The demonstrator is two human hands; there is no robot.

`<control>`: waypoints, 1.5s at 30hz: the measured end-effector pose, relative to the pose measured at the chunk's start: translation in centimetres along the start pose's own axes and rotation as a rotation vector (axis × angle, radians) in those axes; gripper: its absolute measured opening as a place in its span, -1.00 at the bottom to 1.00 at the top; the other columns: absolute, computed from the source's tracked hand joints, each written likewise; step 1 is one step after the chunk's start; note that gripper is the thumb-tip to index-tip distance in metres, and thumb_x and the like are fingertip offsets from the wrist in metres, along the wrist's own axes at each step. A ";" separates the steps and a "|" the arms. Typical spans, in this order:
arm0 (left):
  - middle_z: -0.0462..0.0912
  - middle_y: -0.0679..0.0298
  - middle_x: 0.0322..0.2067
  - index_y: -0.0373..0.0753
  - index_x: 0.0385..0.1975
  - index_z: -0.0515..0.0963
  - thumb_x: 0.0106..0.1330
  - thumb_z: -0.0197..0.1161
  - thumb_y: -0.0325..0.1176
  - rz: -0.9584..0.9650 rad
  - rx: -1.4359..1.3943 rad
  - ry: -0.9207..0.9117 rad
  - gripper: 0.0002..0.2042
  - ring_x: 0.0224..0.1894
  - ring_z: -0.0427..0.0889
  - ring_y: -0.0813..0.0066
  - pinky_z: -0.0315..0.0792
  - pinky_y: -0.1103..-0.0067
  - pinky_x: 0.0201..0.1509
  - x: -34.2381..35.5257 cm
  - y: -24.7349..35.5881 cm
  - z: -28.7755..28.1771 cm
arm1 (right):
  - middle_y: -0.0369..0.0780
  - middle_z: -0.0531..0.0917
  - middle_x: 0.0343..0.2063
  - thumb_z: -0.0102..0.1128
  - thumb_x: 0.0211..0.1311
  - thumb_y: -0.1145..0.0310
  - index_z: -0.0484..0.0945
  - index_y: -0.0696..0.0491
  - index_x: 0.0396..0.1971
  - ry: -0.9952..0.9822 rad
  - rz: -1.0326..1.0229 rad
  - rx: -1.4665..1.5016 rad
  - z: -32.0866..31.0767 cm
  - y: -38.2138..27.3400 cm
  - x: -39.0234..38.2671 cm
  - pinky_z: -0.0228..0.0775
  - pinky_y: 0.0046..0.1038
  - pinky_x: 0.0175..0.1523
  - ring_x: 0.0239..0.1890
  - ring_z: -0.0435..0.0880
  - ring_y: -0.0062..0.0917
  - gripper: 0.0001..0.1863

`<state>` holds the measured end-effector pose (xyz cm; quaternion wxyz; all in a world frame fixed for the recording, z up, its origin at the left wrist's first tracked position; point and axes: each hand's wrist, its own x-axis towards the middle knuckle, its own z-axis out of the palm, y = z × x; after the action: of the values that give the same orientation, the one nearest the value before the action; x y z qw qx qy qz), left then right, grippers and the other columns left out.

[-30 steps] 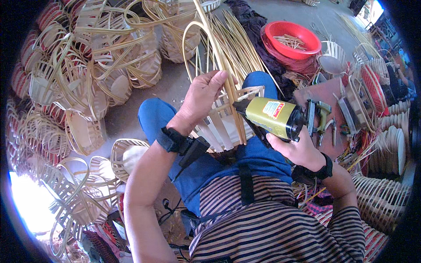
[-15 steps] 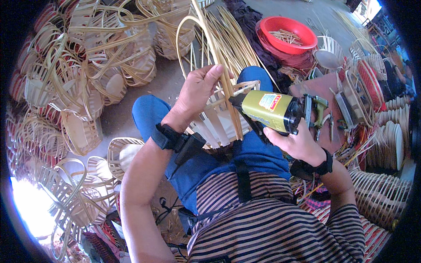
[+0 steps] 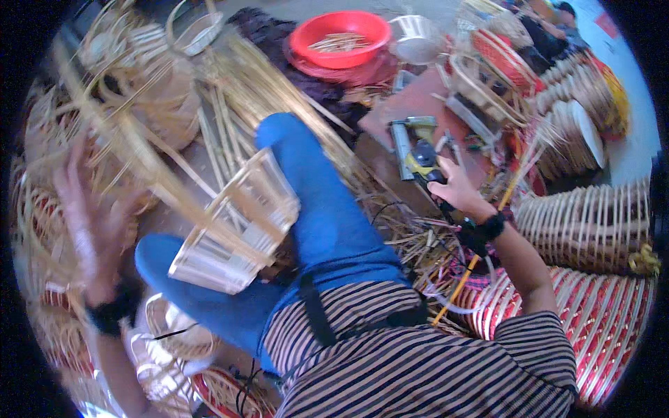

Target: The person constructs a basket by attaching a handle to the wooden base and ribs using a pneumatic stapler and shears, while working on the floor of a workshop.

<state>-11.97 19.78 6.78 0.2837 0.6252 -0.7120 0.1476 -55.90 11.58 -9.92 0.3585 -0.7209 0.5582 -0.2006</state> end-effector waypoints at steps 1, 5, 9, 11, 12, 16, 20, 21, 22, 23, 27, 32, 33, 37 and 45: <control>0.29 0.20 -0.16 -0.12 -0.06 0.25 -0.29 0.22 -0.52 0.229 0.246 -0.050 -0.38 -0.15 0.29 0.31 0.30 0.49 -0.15 1.8 -0.1 0.1 | -0.12 0.37 -0.34 0.03 -0.20 0.48 0.19 0.15 -0.09 0.138 0.026 -0.160 -0.2 3.5 -0.1 0.24 -0.49 -0.23 -0.35 0.40 -0.40 -0.47; 0.34 0.21 -0.22 -0.19 -0.29 0.41 -0.32 0.10 -0.56 0.669 0.671 -0.138 -0.57 -0.13 0.30 0.27 0.26 0.46 -0.10 6.4 1.1 -1.5 | -0.04 0.12 -0.06 -0.04 -0.30 0.56 0.04 0.07 0.01 0.386 0.214 -0.406 -0.2 11.1 -1.1 0.21 -0.32 -0.11 -0.20 0.35 -0.12 -0.32; 0.32 0.21 -0.60 -0.30 -0.73 0.27 -0.29 0.12 -0.47 0.574 0.519 -0.596 -0.85 -0.41 0.35 0.23 0.27 0.45 -0.37 5.7 -3.9 -1.2 | -0.05 0.07 -0.01 -0.12 -0.22 0.59 0.04 0.00 0.03 0.549 0.439 -0.525 -0.3 15.0 -0.8 0.30 -0.29 -0.24 -0.28 0.41 -0.11 -0.35; 0.33 0.21 -0.60 -0.30 -0.70 0.28 -0.27 0.07 -0.48 0.492 0.494 -0.635 -0.87 -0.44 0.35 0.24 0.26 0.46 -0.43 4.8 -5.5 -1.3 | -0.05 0.11 -0.03 -0.13 -0.17 0.55 0.08 0.01 0.00 0.615 0.504 -0.615 -0.5 16.0 -0.5 0.30 -0.30 -0.24 -0.25 0.39 -0.15 -0.42; 0.33 0.21 -0.60 -0.29 -0.70 0.28 -0.26 0.06 -0.48 0.465 0.495 -0.651 -0.88 -0.45 0.35 0.25 0.26 0.46 -0.45 4.3 -5.7 -1.6 | -0.05 0.15 -0.06 -0.14 -0.13 0.51 0.13 0.02 -0.03 0.641 0.480 -0.701 -0.4 15.8 0.2 0.29 -0.31 -0.21 -0.21 0.36 -0.19 -0.48; 0.31 0.19 -0.63 -0.29 -0.71 0.26 -0.28 0.13 -0.46 0.488 0.537 -0.481 -0.83 -0.49 0.33 0.22 0.21 0.44 -0.49 3.0 -5.1 -1.7 | -0.07 0.37 -0.27 -0.11 -0.09 0.40 0.31 0.09 -0.27 0.651 0.097 -0.719 1.0 13.0 4.0 0.24 -0.33 -0.17 -0.17 0.33 -0.27 -0.71; 0.30 0.16 -0.65 -0.30 -0.69 0.26 -0.27 0.15 -0.50 0.266 0.596 -0.462 -0.82 -0.50 0.33 0.18 0.22 0.43 -0.48 2.6 -7.9 -2.3 | -0.11 0.43 -0.40 -0.08 -0.16 0.38 0.32 0.11 -0.45 0.408 -0.173 -0.552 3.3 9.7 5.7 0.20 -0.27 -0.24 -0.28 0.38 -0.29 -0.80; 0.31 0.16 -0.64 -0.29 -0.64 0.28 -0.25 0.13 -0.52 0.276 0.598 -0.466 -0.83 -0.50 0.34 0.18 0.22 0.44 -0.48 2.8 -7.4 -2.3 | -0.12 0.44 -0.41 -0.08 -0.12 0.33 0.32 0.11 -0.45 0.392 -0.097 -0.640 3.3 10.0 5.9 0.20 -0.28 -0.26 -0.30 0.40 -0.30 -0.79; 0.32 0.16 -0.63 -0.29 -0.60 0.31 -0.24 0.12 -0.54 0.282 0.602 -0.473 -0.83 -0.49 0.35 0.18 0.23 0.44 -0.47 3.0 -6.7 -2.4 | -0.13 0.45 -0.42 -0.08 -0.10 0.31 0.32 0.12 -0.45 0.389 -0.055 -0.681 2.9 10.4 6.1 0.20 -0.28 -0.27 -0.31 0.41 -0.30 -0.79; 0.33 0.16 -0.63 -0.28 -0.56 0.33 -0.23 0.10 -0.56 0.285 0.610 -0.479 -0.83 -0.49 0.37 0.17 0.24 0.45 -0.46 3.0 -6.2 -2.6 | -0.13 0.45 -0.43 -0.08 -0.08 0.29 0.32 0.12 -0.45 0.384 -0.017 -0.721 2.8 10.6 6.3 0.20 -0.28 -0.28 -0.32 0.42 -0.31 -0.78; 0.35 0.22 -0.58 -0.07 -0.13 0.33 -0.05 0.01 -0.53 0.200 0.287 -0.558 -0.60 -0.48 0.41 0.27 0.29 0.50 -0.43 2.0 -1.5 -1.9 | -0.07 0.48 -0.39 -0.04 -0.07 0.11 0.34 0.15 -0.37 0.233 0.372 -0.638 2.9 9.0 8.1 0.24 -0.29 -0.22 -0.31 0.46 -0.27 -0.61; 0.35 0.23 -0.59 -0.01 -0.08 0.29 -0.01 -0.04 -0.51 0.193 0.645 -0.478 -0.58 -0.53 0.41 0.31 0.29 0.50 -0.50 2.6 2.0 -1.6 | -0.03 0.45 -0.33 0.07 -0.19 0.25 0.31 0.17 -0.30 0.396 0.469 -0.415 3.2 9.1 8.9 0.26 -0.29 -0.16 -0.27 0.44 -0.21 -0.59; 0.36 0.23 -0.60 -0.01 -0.08 0.29 -0.01 -0.05 -0.49 0.168 0.660 -0.455 -0.59 -0.55 0.41 0.30 0.30 0.49 -0.52 2.6 2.6 -2.2 | -0.04 0.45 -0.33 0.10 -0.24 0.31 0.29 0.16 -0.28 0.437 0.479 -0.377 3.5 9.8 9.3 0.26 -0.28 -0.15 -0.26 0.43 -0.21 -0.57; 0.38 0.22 -0.63 -0.04 -0.10 0.28 0.02 -0.09 -0.45 0.125 0.596 -0.346 -0.63 -0.60 0.43 0.27 0.31 0.47 -0.58 2.6 3.6 -2.0 | -0.05 0.47 -0.44 0.08 -0.20 0.39 0.32 0.18 -0.34 0.425 0.187 -0.173 2.8 8.8 9.1 0.26 -0.36 -0.22 -0.33 0.44 -0.23 -0.67; 0.46 0.20 -0.65 -0.13 -0.28 0.33 0.05 -0.08 -0.38 -0.024 0.528 -0.414 -0.79 -0.53 0.50 0.30 0.34 0.46 -0.54 2.9 4.5 0.1 | -0.35 0.33 -0.78 -0.03 0.01 0.42 0.33 0.13 -0.59 0.222 -0.090 0.653 0.5 -7.4 1.7 0.17 -0.62 -0.62 -0.75 0.31 -0.69 -0.90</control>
<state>-16.51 18.11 9.03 -0.0370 0.7021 -0.6844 0.1932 -50.17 11.03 -4.90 0.4980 -0.5660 0.4678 -0.4614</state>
